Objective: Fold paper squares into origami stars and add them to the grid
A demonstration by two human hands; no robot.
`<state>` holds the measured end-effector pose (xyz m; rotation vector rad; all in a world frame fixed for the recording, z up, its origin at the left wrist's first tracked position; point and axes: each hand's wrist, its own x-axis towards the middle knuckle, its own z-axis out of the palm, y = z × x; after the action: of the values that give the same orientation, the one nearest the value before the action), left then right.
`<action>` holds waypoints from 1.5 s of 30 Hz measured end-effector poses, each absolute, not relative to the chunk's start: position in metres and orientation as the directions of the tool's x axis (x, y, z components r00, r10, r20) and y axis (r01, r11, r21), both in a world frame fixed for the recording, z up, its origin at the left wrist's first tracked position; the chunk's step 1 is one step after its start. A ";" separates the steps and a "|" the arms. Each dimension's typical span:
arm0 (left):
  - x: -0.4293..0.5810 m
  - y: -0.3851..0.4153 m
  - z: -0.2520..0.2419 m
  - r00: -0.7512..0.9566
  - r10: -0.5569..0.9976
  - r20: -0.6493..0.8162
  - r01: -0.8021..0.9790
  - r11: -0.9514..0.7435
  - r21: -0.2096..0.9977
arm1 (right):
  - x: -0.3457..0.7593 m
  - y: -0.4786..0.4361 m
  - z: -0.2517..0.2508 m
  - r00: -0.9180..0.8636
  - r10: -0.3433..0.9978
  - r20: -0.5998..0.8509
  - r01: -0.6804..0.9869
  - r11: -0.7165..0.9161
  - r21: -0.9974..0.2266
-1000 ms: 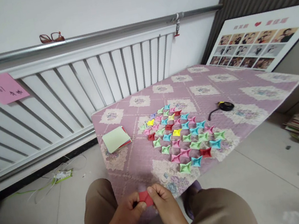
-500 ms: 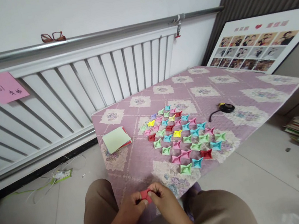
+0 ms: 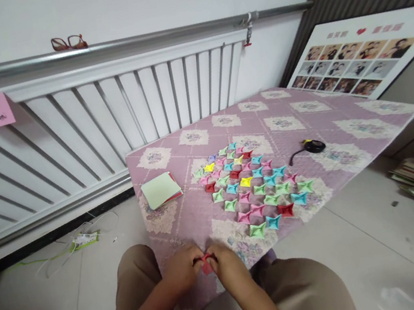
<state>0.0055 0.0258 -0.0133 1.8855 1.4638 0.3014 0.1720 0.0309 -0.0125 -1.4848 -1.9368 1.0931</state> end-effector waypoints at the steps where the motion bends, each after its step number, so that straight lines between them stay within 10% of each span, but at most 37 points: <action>1: 0.006 0.027 -0.012 0.337 0.910 -0.241 0.757 -0.109 0.645 | 0.174 0.032 -0.012 -0.317 0.944 -0.091 0.595 0.123 -0.794; 45: -0.003 0.053 -0.005 0.595 0.778 -0.201 0.721 -0.407 0.560 | 0.176 0.033 -0.010 -0.366 0.923 -0.118 0.722 0.202 -0.661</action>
<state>-0.0028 0.0535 -0.0046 2.2118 1.1823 0.1207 0.1759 0.0326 -0.0104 -1.5524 -2.1772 0.9327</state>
